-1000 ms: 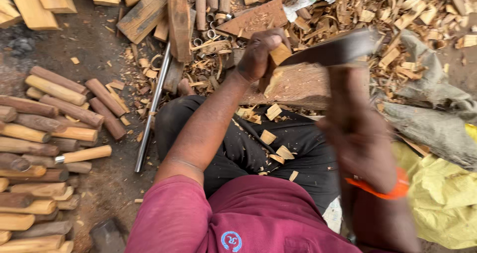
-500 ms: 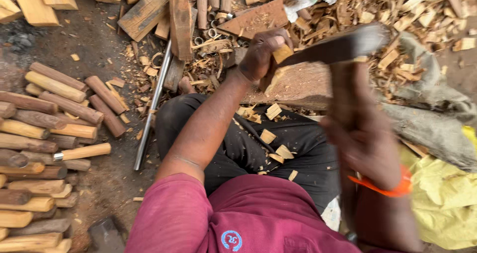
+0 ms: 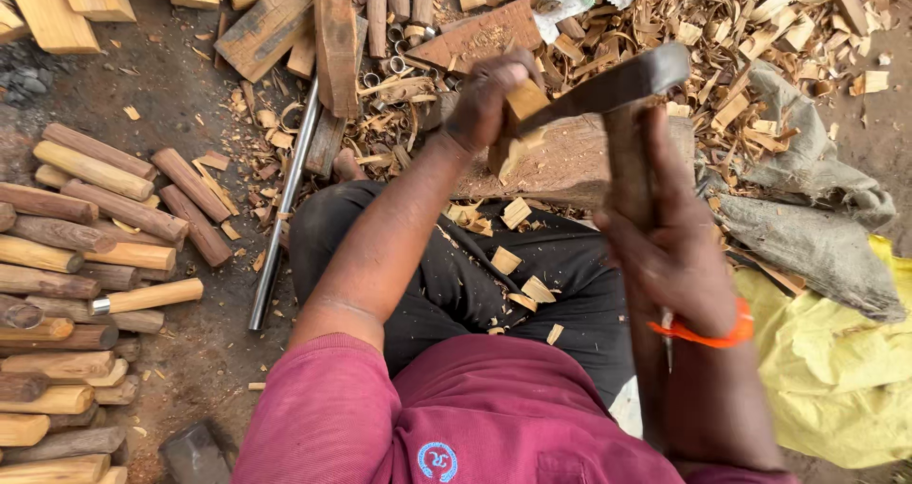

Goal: The person sits on the ground and uses a curved blade to carve a small rectangular block of wood held in the left hand. They repeatedly strike the blade with a wooden mallet to shape the wood, generating shavings that fall onto the ground.

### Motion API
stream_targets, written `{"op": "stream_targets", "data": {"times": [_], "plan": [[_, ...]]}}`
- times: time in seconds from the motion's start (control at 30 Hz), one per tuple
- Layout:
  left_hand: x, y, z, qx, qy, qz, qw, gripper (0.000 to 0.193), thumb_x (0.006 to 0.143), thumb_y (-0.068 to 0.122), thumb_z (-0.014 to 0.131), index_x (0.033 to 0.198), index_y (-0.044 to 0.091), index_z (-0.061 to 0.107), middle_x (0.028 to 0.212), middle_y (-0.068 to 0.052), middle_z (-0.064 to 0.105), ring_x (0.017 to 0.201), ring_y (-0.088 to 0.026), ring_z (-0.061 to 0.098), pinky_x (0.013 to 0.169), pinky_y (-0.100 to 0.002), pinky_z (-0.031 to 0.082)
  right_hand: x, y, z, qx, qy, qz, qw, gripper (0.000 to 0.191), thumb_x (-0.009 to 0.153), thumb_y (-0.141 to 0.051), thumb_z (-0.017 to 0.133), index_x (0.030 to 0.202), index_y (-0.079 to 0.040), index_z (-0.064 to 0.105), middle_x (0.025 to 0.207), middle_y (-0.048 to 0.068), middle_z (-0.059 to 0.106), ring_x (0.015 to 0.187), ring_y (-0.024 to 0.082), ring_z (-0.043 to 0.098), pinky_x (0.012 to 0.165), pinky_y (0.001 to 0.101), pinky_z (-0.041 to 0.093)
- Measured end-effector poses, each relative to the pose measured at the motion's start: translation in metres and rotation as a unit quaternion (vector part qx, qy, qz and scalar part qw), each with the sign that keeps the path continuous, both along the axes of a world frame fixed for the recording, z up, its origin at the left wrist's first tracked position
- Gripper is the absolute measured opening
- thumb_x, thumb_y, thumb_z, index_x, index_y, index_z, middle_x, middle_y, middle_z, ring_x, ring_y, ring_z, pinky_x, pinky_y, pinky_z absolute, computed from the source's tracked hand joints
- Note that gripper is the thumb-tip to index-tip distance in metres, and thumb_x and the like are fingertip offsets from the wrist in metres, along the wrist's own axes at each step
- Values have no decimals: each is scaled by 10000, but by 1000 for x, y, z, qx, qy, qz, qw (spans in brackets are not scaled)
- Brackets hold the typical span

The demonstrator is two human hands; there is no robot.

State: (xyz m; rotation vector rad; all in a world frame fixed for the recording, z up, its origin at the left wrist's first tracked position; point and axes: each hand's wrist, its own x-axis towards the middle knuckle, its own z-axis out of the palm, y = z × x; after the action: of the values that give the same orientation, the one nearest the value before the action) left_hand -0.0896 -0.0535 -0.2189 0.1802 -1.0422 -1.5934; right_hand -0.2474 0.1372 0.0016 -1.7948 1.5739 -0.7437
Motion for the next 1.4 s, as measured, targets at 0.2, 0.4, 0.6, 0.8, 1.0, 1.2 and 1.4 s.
{"op": "stream_targets", "data": {"times": [0.2, 0.4, 0.6, 0.8, 1.0, 1.2, 1.4], "plan": [[-6, -7, -13, 10, -18, 8, 1000, 391, 935, 453, 544, 872, 90, 676, 716, -59, 608, 578, -149, 644, 472, -317, 556, -68, 55, 47, -73, -35, -89, 993, 851, 869, 97, 671, 1614, -58, 288, 1609, 196, 439, 1364, 255, 431, 1095, 348, 368], [-5, -10, -20, -25, -36, 26, 999, 441, 999, 460, 546, 907, 48, 673, 777, -95, 593, 706, -186, 609, 629, -358, 533, 20, -2, 59, -57, -43, -41, 997, 862, 871, 104, 663, 1621, -44, 265, 1637, 222, 399, 1479, 284, 379, 1191, 383, 332], [-9, -16, -19, -71, -61, 85, 992, 517, 972, 538, 455, 928, 63, 655, 812, -100, 667, 688, -192, 679, 564, -349, 586, -26, 5, -55, -44, 55, 116, 991, 760, 861, 165, 638, 1552, 17, 360, 1576, 300, 456, 1467, 381, 437, 1167, 444, 379], [-9, -14, -26, -58, -79, 79, 992, 481, 1009, 477, 463, 949, 35, 644, 833, -107, 628, 782, -204, 660, 687, -375, 569, -29, 19, 55, -24, -102, -165, 981, 163, 989, -62, 600, 1146, -102, 584, 864, -8, 568, 705, 90, 580, 624, 272, 484], [-14, -17, -26, 2, -22, 37, 999, 398, 977, 414, 506, 924, 42, 638, 850, -94, 604, 785, -203, 627, 690, -364, 562, 43, -31, 51, -8, -29, -36, 999, 590, 989, -54, 640, 1472, -118, 307, 1181, 36, 567, 804, 107, 561, 684, 281, 516], [-21, -24, -31, -74, -72, 102, 989, 464, 993, 509, 485, 890, 82, 634, 823, -61, 611, 675, -147, 625, 543, -302, 564, -82, 25, -24, 18, 7, -59, 998, 895, 959, -8, 664, 1709, -92, 182, 1229, 79, 602, 826, 130, 570, 675, 282, 518], [-19, -19, -35, -49, -39, 47, 997, 479, 1037, 520, 529, 946, 72, 672, 824, -79, 624, 728, -205, 645, 631, -373, 568, -62, 29, 65, -103, -27, -60, 993, 892, 935, -5, 644, 1700, -94, 194, 1238, 67, 576, 843, 117, 559, 686, 270, 503]]}}
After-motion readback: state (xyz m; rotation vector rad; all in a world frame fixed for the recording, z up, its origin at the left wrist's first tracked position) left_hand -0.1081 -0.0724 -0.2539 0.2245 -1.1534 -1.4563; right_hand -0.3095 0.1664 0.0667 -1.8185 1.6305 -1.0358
